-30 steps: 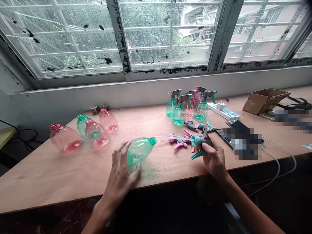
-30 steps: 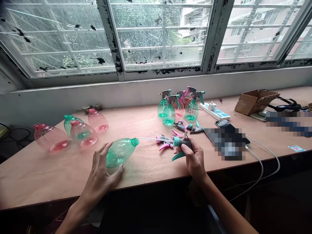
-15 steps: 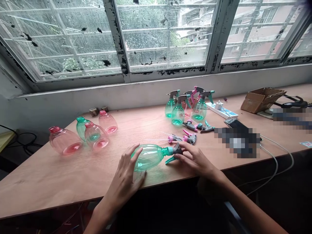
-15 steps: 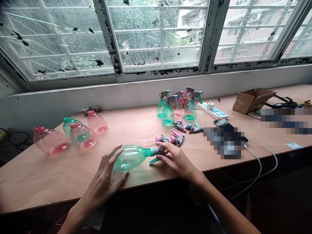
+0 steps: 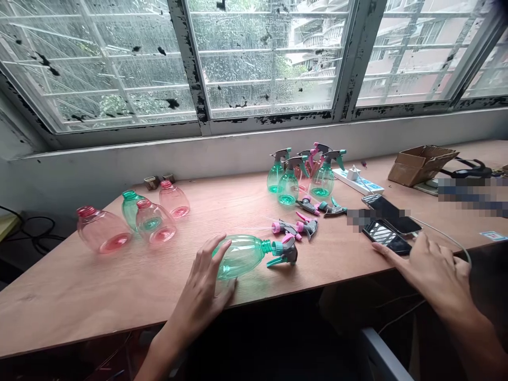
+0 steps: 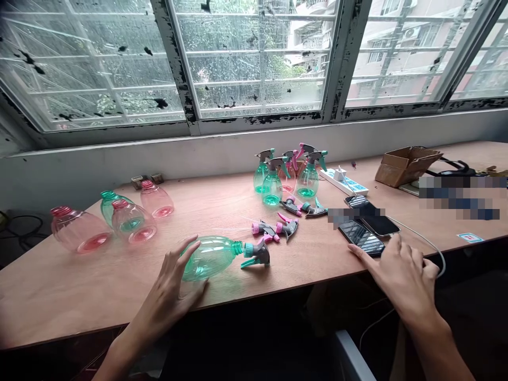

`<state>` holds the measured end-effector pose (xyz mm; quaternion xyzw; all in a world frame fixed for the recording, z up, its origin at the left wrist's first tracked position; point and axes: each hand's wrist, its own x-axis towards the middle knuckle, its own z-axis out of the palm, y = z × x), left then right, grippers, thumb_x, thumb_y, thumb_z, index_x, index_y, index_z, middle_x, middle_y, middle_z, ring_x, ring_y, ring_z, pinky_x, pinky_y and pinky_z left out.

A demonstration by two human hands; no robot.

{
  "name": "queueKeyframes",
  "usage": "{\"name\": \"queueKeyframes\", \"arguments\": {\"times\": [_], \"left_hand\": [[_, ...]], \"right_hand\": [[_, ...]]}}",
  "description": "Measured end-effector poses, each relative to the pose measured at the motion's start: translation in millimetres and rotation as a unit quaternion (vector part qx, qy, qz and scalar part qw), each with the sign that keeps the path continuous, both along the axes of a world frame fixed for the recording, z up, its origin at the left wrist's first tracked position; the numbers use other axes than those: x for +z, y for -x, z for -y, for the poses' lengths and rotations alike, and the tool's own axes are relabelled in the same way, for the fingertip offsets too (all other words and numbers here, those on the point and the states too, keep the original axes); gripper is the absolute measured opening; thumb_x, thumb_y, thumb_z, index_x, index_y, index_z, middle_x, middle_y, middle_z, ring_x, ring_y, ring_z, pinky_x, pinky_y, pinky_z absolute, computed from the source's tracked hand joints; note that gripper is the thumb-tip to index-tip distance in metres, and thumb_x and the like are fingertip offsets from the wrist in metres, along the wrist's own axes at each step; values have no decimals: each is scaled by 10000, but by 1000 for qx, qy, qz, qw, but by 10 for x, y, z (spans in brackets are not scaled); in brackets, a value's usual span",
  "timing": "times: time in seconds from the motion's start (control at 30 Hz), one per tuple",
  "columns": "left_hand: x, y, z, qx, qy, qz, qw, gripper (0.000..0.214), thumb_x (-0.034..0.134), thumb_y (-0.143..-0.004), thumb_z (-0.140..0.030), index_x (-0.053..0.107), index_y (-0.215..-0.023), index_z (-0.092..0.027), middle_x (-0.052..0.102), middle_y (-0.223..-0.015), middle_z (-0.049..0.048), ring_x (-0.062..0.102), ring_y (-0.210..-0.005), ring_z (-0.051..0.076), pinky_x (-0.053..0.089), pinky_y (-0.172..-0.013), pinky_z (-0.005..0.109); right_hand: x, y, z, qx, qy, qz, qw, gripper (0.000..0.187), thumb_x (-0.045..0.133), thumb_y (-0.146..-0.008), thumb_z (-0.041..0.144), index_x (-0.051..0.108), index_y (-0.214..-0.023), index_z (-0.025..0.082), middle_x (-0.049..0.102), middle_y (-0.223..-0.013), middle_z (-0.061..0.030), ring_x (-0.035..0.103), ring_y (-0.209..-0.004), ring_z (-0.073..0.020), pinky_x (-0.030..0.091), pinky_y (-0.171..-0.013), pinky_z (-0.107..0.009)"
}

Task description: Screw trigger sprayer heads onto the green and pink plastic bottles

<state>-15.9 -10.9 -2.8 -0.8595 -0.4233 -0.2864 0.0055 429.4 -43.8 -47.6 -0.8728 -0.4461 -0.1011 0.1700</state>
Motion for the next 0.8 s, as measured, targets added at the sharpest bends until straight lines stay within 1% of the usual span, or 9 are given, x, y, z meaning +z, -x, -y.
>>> {"name": "queueKeyframes", "arguments": {"times": [0.07,0.13,0.3,0.4,0.47,0.6,0.7,0.8], "left_hand": [[4,0,4,0,2,1,1000,684,556,-942,-222,207,-1525,-299,330,-1537,126,334,-1409,330,371,-1121,545],[6,1,6,-1,2,1,1000,684,556,-942,-219,208,-1526,-294,329,-1538,125,327,-1414,329,365,-1126,543],[4,0,4,-3,1,6,1000,688,558,-939,-215,212,-1527,-302,331,-1539,122,336,-1410,327,371,-1122,540],[0,4,-1,-2,0,6,1000,688,557,-938,-217,213,-1528,-301,332,-1539,116,342,-1407,323,368,-1126,532],[-4,9,-6,-1,1,2,1000,686,551,-941,-217,209,-1530,-295,325,-1542,116,337,-1410,317,360,-1134,526],[-10,17,-12,-3,2,0,1000,682,551,-944,-215,208,-1529,-286,322,-1541,117,324,-1416,312,358,-1137,519],[-7,14,-9,-3,2,1,1000,681,553,-944,-212,211,-1528,-281,325,-1539,119,329,-1410,313,362,-1135,519],[-1,10,-3,0,8,0,1000,679,546,-947,-208,207,-1530,-284,321,-1543,120,333,-1407,316,364,-1131,529]], "right_hand": [[-24,-35,-3,-6,11,-1,1000,868,352,-847,758,477,-1317,40,634,-1223,-302,525,-1204,-468,375,-974,-571],[-42,-57,-21,10,20,2,1000,819,351,-859,736,502,-1306,66,655,-1212,-277,546,-1188,-456,395,-953,-560],[-126,-142,-62,47,5,18,999,764,352,-892,667,490,-1356,77,617,-1305,-264,527,-1210,-455,415,-936,-540],[-198,-177,-76,63,-29,25,997,751,369,-889,642,490,-1348,61,630,-1278,-263,536,-1182,-456,425,-947,-511],[-234,-166,-75,75,-69,42,994,746,380,-882,634,484,-1348,61,619,-1290,-251,529,-1179,-455,422,-967,-497],[-247,-80,-52,95,-133,68,984,700,371,-907,604,467,-1362,81,569,-1347,-232,497,-1204,-443,401,-1010,-484],[-226,-43,-43,102,-147,76,981,690,348,-924,591,442,-1379,82,544,-1359,-238,471,-1233,-435,387,-1025,-489],[-211,-88,-50,90,-123,78,985,699,367,-910,605,441,-1372,86,564,-1326,-244,484,-1222,-435,403,-1002,-496]]}}
